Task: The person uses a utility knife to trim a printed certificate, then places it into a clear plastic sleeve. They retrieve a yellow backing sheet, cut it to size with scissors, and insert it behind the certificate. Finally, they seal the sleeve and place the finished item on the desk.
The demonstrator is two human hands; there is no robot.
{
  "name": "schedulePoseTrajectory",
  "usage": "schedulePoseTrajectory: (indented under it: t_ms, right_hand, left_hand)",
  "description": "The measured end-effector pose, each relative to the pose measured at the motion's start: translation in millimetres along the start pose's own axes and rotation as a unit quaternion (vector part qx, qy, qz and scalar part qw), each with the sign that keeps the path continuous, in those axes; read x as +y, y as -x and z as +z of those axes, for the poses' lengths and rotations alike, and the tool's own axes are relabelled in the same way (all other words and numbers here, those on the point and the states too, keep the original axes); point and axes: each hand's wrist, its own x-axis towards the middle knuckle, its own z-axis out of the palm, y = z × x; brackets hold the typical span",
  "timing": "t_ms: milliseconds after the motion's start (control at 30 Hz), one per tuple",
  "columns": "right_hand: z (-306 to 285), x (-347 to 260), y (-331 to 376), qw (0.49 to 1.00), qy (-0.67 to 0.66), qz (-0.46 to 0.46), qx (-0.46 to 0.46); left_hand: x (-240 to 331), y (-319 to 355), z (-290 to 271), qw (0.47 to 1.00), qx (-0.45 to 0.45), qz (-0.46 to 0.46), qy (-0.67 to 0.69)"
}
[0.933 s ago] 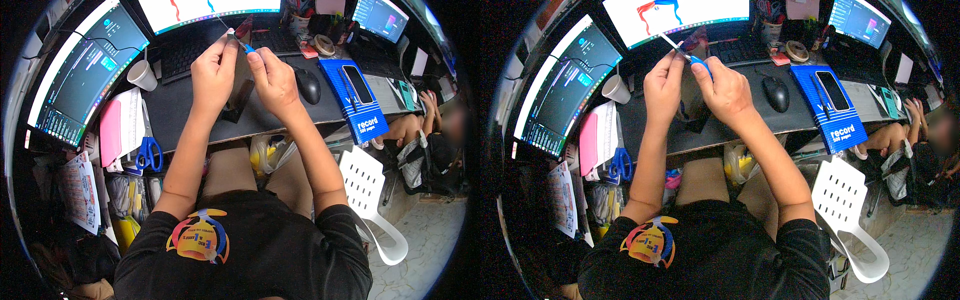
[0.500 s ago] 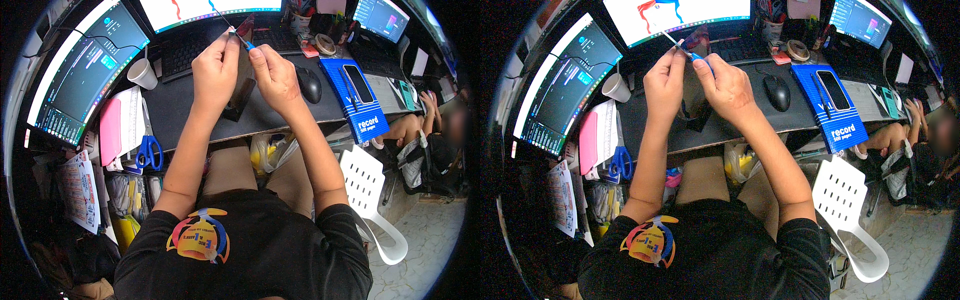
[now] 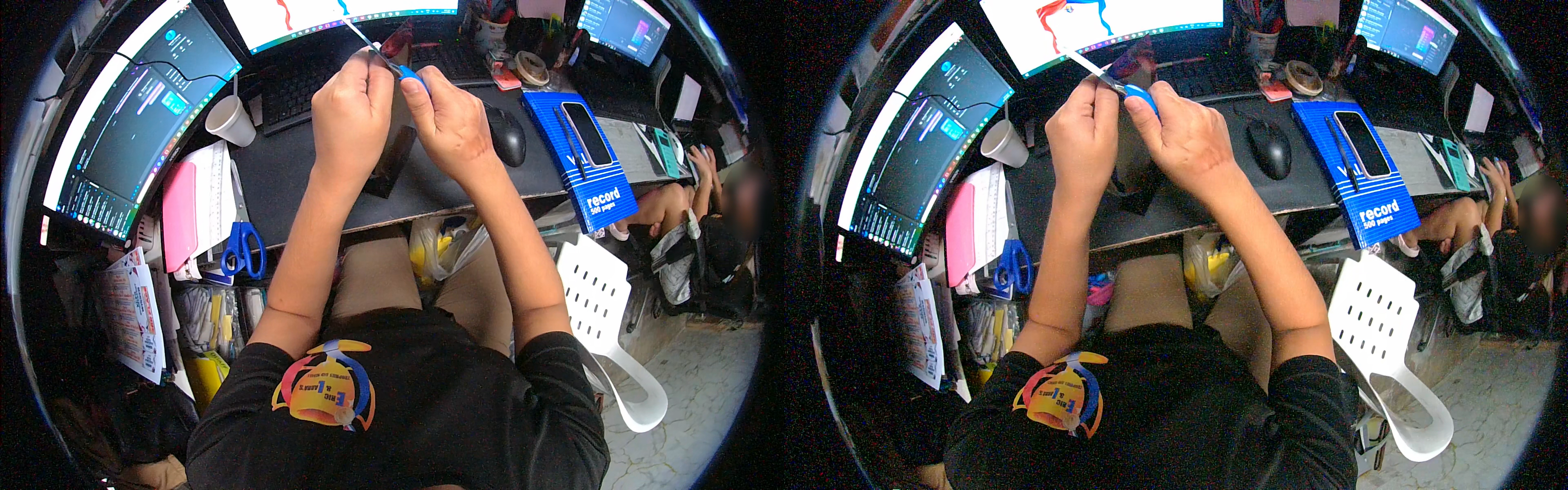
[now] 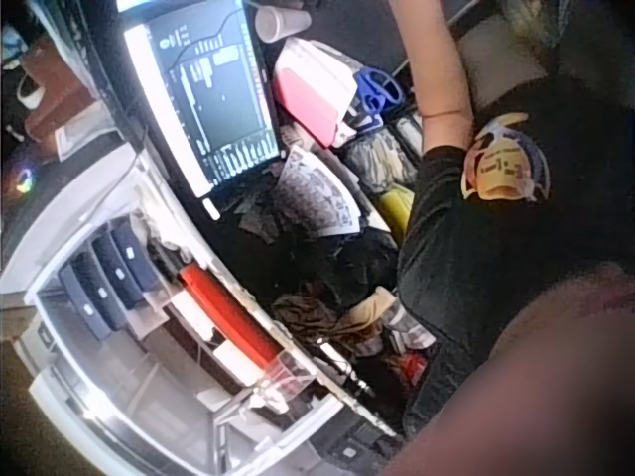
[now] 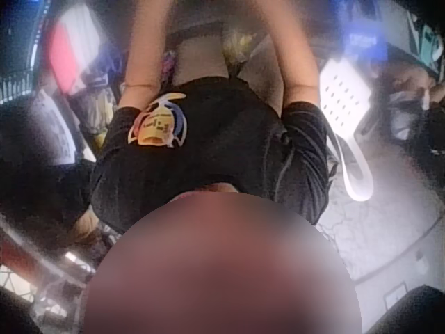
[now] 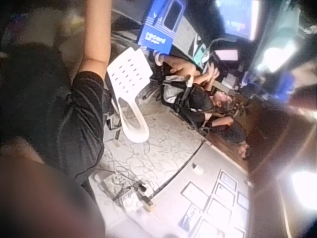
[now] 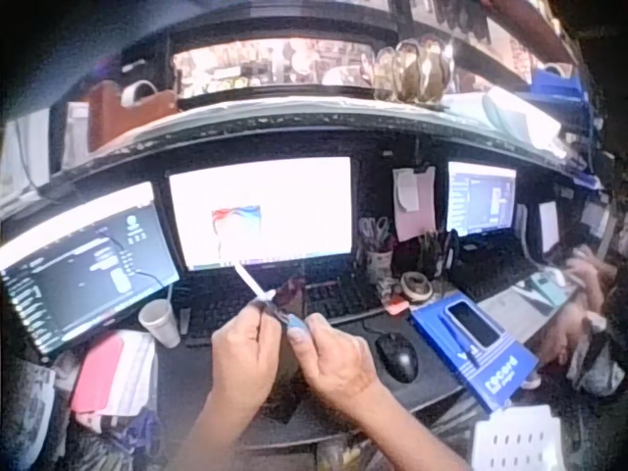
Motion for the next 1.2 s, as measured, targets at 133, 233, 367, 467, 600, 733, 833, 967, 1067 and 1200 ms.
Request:
schedulePoseTrajectory:
  t_ms: [133,233,367,467,600,733,833,967,1067,1200]
  right_hand:
    - [2,3,0,1.000,0.001,-0.014,0.012]
    - [4,5,0,1.000,0.002,-0.020,0.019]
    - [8,7,1,1.000,-0.008,0.005,0.019]
    - [10,9,2,0.999,-0.033,0.027,0.014]
    - [16,8,4,0.997,-0.064,0.039,0.027]
    - [20,7,5,0.995,-0.078,0.058,0.033]
    - [22,6,6,0.992,-0.089,0.081,0.033]
    - [25,4,7,0.990,-0.097,0.102,0.034]
    - [29,1,8,0.987,-0.111,0.109,0.047]
    - [35,-3,9,0.984,-0.115,0.116,0.069]
  left_hand:
    - [0,0,2,1.000,0.002,0.012,-0.024]
    - [-1,-1,3,0.999,0.011,0.028,-0.032]
    - [-1,-1,3,0.998,0.011,0.033,-0.051]
    - [-1,0,4,0.998,0.008,0.027,-0.058]
    - [-2,0,4,0.999,0.012,0.026,-0.044]
    - [-3,-1,5,0.998,0.015,0.029,-0.055]
    - [-2,0,5,0.998,0.021,0.026,-0.045]
    - [0,-1,5,0.999,0.021,0.024,-0.041]
    - [0,-1,4,0.998,0.022,0.024,-0.050]
    - [-2,-2,4,0.997,0.030,0.038,-0.055]
